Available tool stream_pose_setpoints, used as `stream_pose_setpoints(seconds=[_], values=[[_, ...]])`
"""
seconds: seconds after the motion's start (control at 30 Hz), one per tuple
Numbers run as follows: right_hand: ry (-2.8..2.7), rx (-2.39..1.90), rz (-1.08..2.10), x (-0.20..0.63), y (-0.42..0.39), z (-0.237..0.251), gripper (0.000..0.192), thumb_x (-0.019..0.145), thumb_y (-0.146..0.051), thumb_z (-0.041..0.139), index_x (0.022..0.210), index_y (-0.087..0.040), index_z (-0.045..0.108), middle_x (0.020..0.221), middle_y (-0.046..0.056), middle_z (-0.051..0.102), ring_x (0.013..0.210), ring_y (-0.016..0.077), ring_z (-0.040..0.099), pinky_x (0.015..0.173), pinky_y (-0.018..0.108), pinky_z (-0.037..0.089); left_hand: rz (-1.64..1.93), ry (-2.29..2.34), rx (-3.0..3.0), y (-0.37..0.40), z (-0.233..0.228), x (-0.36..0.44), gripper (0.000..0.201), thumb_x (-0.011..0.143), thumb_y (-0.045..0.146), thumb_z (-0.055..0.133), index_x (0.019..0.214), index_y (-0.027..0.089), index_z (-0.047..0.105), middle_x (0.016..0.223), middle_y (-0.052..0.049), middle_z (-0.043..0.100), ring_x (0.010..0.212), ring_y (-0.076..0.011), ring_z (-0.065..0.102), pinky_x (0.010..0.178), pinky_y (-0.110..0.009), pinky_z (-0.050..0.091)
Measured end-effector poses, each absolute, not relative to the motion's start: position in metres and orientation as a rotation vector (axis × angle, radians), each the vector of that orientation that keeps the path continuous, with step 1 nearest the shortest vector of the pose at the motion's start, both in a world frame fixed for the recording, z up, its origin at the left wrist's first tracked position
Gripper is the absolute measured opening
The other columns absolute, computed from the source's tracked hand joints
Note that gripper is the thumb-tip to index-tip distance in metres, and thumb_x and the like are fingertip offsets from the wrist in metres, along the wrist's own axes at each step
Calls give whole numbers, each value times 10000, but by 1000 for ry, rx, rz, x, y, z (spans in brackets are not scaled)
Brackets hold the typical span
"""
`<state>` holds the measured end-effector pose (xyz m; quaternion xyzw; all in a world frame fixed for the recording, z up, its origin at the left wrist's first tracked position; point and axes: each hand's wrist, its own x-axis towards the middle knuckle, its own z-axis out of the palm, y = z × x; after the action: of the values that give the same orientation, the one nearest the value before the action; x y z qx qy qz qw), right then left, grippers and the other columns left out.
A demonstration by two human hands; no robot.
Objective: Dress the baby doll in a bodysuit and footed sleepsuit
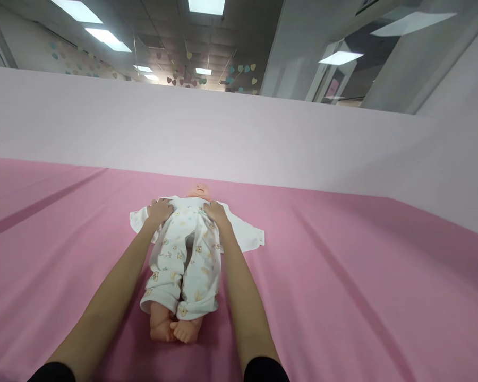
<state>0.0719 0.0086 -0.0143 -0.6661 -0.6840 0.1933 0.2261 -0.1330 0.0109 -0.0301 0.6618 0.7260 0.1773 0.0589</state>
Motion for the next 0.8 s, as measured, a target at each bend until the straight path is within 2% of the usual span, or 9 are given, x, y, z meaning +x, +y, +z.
stream_pose_setpoints(seconds=[0.17,0.27,0.33,0.43,0.53,0.63,0.7,0.8], values=[[-1876,-1855,511,76,11,-17,324,873,-295,352,949,-129,620,1015,130,667,932,223,594,727,247,395,797,2349,1964,13,-56,-135,404,863,275,356,1188,251,595,1288,-96,549,1223,-326,379,997,-511,274],[-1876,-1867,500,75,11,-18,334,879,-307,338,940,-132,616,1013,133,664,935,230,593,732,255,400,982,2393,1909,11,-70,-132,394,848,229,377,1167,280,603,1311,-71,540,1287,-327,312,1053,-558,157],[-1881,-1874,486,74,11,-19,361,898,-316,315,971,-126,613,1050,144,656,973,237,588,769,266,405,1025,2389,1850,10,-75,-136,394,838,211,391,1161,297,598,1320,-58,537,1298,-327,303,1054,-585,127],[-1896,-1892,468,72,8,-21,408,926,-315,273,1038,-109,607,1129,168,633,1044,250,573,827,280,403,1026,2336,1837,7,-76,-148,393,827,180,395,1143,300,595,1298,-52,553,1226,-305,402,1052,-578,151],[-1906,-1917,467,71,6,-22,450,939,-321,244,1090,-92,600,1179,186,614,1077,260,570,836,283,410,1052,2271,1910,1,-76,-166,425,810,136,390,1179,271,552,1271,-59,558,1151,-256,482,1030,-457,272],[-1916,-1932,460,71,7,-23,477,942,-328,230,1113,-78,598,1188,195,610,1090,270,570,831,286,418,1210,2312,1863,-7,-79,-177,458,773,108,417,1211,222,488,1308,-96,494,1124,-225,508,933,-348,370],[-1928,-1932,447,71,10,-24,481,941,-326,233,1121,-66,597,1192,202,607,1108,279,562,839,290,417,1314,2456,1665,-10,-81,-179,435,755,141,462,1186,199,478,1316,-127,460,1131,-243,502,928,-364,371],[-1952,-1921,423,70,14,-26,475,944,-312,246,1103,-46,605,1163,224,615,1092,299,570,839,311,419,1253,2647,1363,-11,-85,-177,428,745,261,536,1161,171,491,1234,-157,515,1139,-310,484,967,-448,322]])
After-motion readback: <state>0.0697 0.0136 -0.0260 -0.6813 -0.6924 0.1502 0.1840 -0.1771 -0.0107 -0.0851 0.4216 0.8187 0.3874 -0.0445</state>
